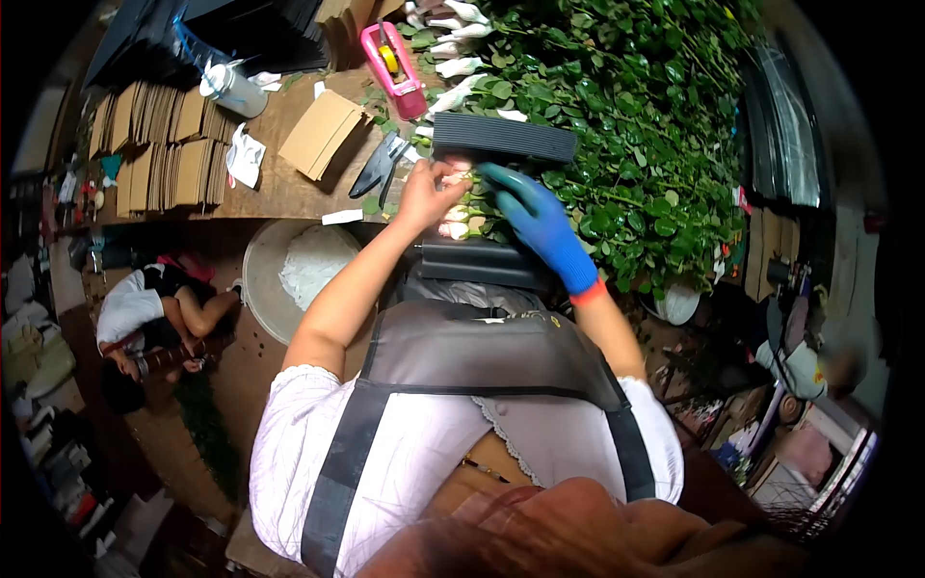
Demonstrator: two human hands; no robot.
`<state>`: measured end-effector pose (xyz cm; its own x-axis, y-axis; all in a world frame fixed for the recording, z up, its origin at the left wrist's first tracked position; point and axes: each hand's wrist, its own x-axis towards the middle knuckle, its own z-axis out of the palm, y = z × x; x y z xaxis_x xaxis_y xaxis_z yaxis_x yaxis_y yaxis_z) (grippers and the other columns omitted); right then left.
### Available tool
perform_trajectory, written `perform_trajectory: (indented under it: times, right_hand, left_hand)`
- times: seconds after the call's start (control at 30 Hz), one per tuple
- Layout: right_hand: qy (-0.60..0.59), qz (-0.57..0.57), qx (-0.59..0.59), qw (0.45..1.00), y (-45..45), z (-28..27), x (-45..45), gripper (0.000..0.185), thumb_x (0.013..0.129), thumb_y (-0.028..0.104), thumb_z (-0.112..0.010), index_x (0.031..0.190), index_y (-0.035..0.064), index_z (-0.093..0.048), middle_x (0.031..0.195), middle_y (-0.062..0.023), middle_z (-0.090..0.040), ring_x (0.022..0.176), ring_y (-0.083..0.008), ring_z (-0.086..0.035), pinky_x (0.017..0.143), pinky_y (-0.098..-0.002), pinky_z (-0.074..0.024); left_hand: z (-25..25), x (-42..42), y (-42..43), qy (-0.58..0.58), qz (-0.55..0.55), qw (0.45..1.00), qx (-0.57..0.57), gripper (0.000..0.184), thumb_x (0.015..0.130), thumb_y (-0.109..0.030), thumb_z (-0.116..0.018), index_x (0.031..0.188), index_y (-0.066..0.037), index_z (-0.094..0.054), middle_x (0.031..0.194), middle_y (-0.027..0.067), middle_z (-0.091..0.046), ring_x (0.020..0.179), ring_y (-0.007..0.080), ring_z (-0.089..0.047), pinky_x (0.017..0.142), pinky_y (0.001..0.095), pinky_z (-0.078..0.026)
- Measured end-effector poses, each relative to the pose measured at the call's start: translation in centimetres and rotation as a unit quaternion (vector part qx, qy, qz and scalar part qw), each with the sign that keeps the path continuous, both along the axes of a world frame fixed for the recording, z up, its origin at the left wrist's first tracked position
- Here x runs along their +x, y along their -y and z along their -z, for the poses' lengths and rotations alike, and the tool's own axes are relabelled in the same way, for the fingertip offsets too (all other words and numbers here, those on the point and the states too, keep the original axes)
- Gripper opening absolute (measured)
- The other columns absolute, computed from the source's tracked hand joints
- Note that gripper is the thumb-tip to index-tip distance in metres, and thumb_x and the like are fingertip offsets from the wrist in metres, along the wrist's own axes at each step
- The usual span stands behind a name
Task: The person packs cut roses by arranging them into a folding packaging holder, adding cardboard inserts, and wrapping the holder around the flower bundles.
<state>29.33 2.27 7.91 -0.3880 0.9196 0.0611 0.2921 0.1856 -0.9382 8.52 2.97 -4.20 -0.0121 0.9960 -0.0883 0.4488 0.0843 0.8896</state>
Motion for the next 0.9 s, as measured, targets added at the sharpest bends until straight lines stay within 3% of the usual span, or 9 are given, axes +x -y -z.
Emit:
perform_trajectory:
  times: [0.1,0.17,0.23,0.43,0.6,0.7,0.77,0.83,0.9]
  right_hand:
    - [-0.133,-0.003,-0.319,0.938,4.8,-1.8,7.7,0.029,0.099,0.027,-0.059,0.104,0.0015,-0.072,0.092,-0.0047,-0.074,0.084,-0.016,-0.067,0.075,-0.0304,-0.0533]
    - [0.037,0.087,-0.444,0.891,7.8,-1.8,9.6,0.034,0.097,0.033,-0.062,0.099,0.0007,-0.072,0.081,-0.0093,-0.073,0.076,-0.0229,-0.068,0.074,-0.0343,-0.0538]
    - [0.372,-0.005,-0.302,0.878,9.8,1.7,10.1,0.037,0.094,0.038,-0.065,0.099,0.0019,-0.07,0.085,-0.0146,-0.071,0.075,-0.0302,-0.067,0.074,-0.0377,-0.0529]
    - [0.039,0.118,-0.332,0.935,12.4,0.5,10.9,0.024,0.096,0.027,-0.065,0.095,0.0033,-0.067,0.084,0.002,-0.06,0.077,-0.0073,-0.052,0.072,-0.023,-0.0444]
    - [-0.345,0.064,-0.288,0.891,7.9,-5.2,6.9,0.041,0.097,0.033,-0.063,0.12,-0.0013,-0.062,0.131,-0.0157,-0.061,0.112,-0.0227,-0.062,0.098,-0.0337,-0.0473]
    - [-0.007,-0.111,-0.051,0.992,2.6,-4.2,4.6,0.033,0.083,0.024,-0.074,0.11,0.0063,-0.069,0.126,-0.0143,-0.063,0.118,-0.0282,-0.06,0.102,-0.0415,-0.0459]
    - [0.23,-0.123,0.158,0.952,0.1,-0.3,3.1,0.04,0.075,0.031,-0.081,0.107,0.0111,-0.069,0.116,-0.0108,-0.065,0.11,-0.0295,-0.061,0.097,-0.0418,-0.0478]
    - [0.39,-0.079,0.111,0.911,-1.5,1.1,1.6,0.049,0.068,0.037,-0.085,0.108,0.0125,-0.068,0.113,-0.0099,-0.065,0.107,-0.0303,-0.062,0.094,-0.0425,-0.0485]
    - [0.475,-0.047,0.077,0.875,-1.8,1.7,0.9,0.058,0.063,0.042,-0.088,0.109,0.0133,-0.067,0.112,-0.0094,-0.064,0.105,-0.0301,-0.062,0.092,-0.0426,-0.049]
  left_hand:
    - [0.2,0.0,0.0,0.015,-0.008,1.0,0.019,0.043,0.075,-0.038,-0.082,0.096,-0.003,-0.071,0.098,0.0151,-0.054,0.088,0.028,-0.059,0.08,0.037,-0.049]
    - [-0.5,0.0,0.0,-0.003,-0.006,1.0,0.021,0.045,0.074,-0.04,-0.081,0.096,-0.003,-0.071,0.094,0.0141,-0.054,0.088,0.0285,-0.059,0.08,0.0379,-0.048]
    - [0.1,0.0,0.0,-0.025,-0.004,0.999,0.025,0.046,0.074,-0.042,-0.08,0.096,-0.003,-0.071,0.093,0.0137,-0.054,0.088,0.0284,-0.058,0.079,0.0382,-0.048]
    - [0.8,-0.1,0.1,-0.041,-0.006,0.999,0.027,0.049,0.074,-0.042,-0.081,0.103,-0.004,-0.071,0.097,0.0152,-0.053,0.093,0.0291,-0.057,0.084,0.0369,-0.046]
    - [1.2,0.1,0.0,0.015,-0.007,1.0,0.027,0.034,0.084,-0.03,-0.069,0.106,-0.004,-0.068,0.103,0.0178,-0.062,0.098,0.0293,-0.06,0.085,0.0389,-0.047]
    - [0.0,-0.6,-0.4,0.11,0.047,0.99,0.071,0.031,0.09,-0.027,-0.062,0.107,-0.002,-0.066,0.103,0.0206,-0.067,0.098,0.0349,-0.062,0.086,0.0407,-0.049]
    - [1.3,-2.5,-1.3,0.115,0.144,0.97,0.156,0.031,0.091,-0.027,-0.06,0.107,-0.001,-0.065,0.105,0.0216,-0.066,0.098,0.0367,-0.062,0.084,0.0413,-0.05]
    - [-0.5,-5.3,-1.7,0.014,0.1,0.995,0.001,0.02,0.096,-0.018,-0.058,0.093,0.0,-0.066,0.089,0.0148,-0.065,0.088,0.0306,-0.062,0.079,0.0403,-0.049]
    - [-3.5,-6.1,-0.5,-0.238,0.01,0.962,0.135,0.022,0.093,-0.02,-0.063,0.08,-0.002,-0.064,0.074,0.0125,-0.062,0.077,0.0325,-0.06,0.07,0.0438,-0.048]
